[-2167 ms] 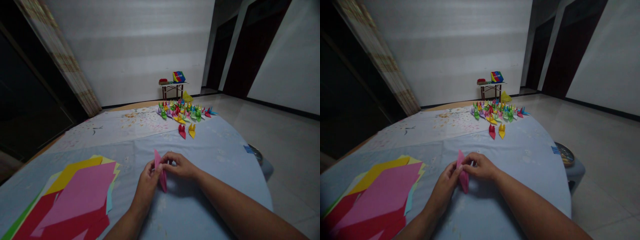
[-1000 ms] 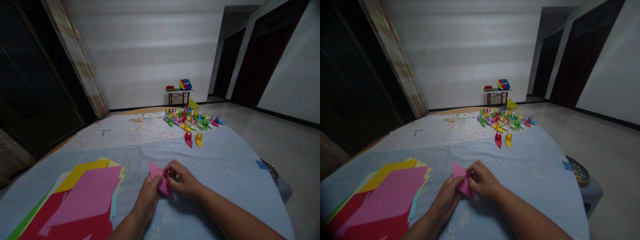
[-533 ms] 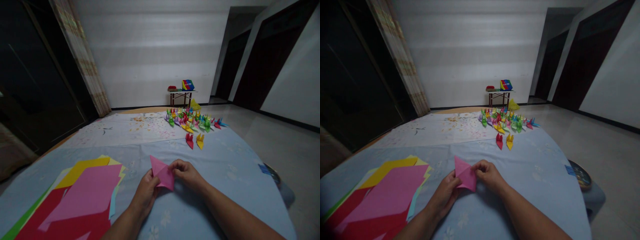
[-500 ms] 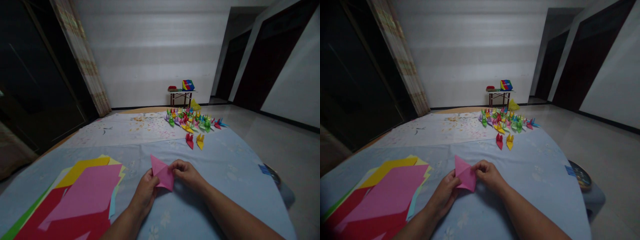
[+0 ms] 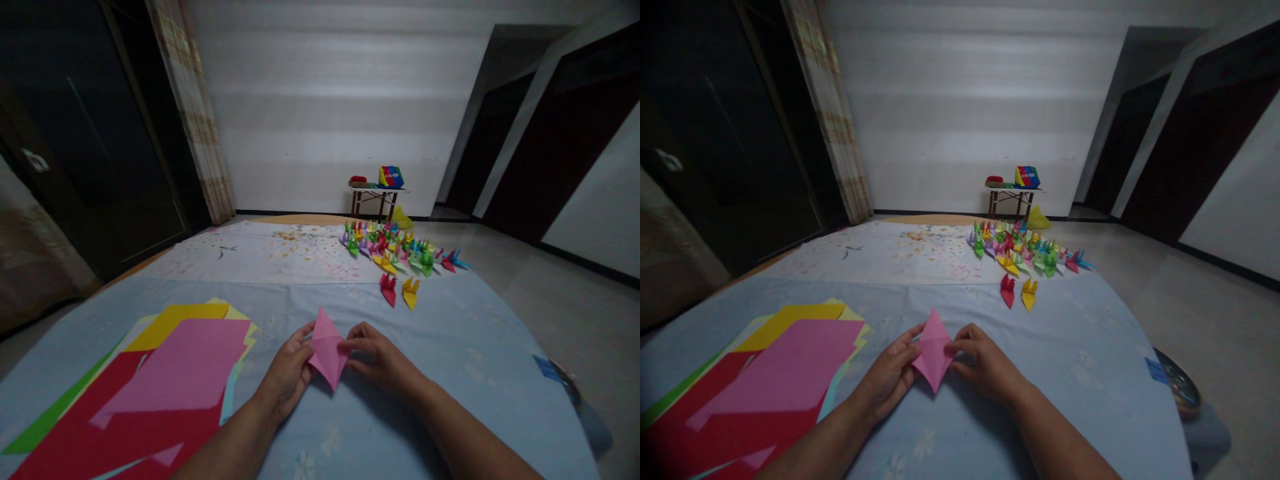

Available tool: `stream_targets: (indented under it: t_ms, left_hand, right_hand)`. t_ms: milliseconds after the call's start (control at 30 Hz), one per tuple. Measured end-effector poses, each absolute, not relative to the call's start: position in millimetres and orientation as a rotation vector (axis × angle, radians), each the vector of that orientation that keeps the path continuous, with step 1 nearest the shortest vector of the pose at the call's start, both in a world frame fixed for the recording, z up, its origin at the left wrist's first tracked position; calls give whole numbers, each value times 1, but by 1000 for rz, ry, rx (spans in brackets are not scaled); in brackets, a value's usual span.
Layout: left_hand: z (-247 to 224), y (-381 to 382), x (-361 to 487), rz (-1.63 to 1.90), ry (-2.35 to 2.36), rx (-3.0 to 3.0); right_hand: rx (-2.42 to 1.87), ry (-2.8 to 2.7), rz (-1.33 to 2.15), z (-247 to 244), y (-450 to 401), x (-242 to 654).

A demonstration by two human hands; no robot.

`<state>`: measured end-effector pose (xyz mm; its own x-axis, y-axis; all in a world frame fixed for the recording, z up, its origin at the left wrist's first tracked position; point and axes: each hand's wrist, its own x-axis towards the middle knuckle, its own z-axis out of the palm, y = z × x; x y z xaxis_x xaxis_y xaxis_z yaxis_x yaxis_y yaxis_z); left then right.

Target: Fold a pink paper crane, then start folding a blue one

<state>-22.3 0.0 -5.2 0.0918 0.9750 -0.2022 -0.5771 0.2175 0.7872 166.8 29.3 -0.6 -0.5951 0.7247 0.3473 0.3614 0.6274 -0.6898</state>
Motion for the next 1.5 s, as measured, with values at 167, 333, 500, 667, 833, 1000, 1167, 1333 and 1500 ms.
stream_targets:
  t_ms: [167,333,500,667,833,1000,1167,1333,1500]
  left_hand:
    - [-7,0,-22,1286,825,612]
    - [-6,-1,-21,1264,854,594]
    - [0,-4,-19,1244,910,610]
    - [2,-6,-18,1230,965,692]
    - [3,-8,-18,1226,921,740]
    - [2,-8,-18,1159,872,745]
    - [-3,-8,-17,1160,889,841]
    - [-1,-8,-19,1171,902,931]
    - [5,-7,-19,1211,1090,1023]
  right_hand:
    - [-836,-2371,384,1,29,166]
    - [-810,-2387,370,2,31,167]
    - [-797,-2341,486,2,30,166]
    - [-824,-2245,686,-1,30,167]
    - [-897,-2124,885,0,29,167]
    - [-906,-2074,901,3,28,165]
    - [-862,-2036,670,4,29,164]
    - [-800,-2088,461,7,27,164]
    - [-713,-2197,346,11,24,164]
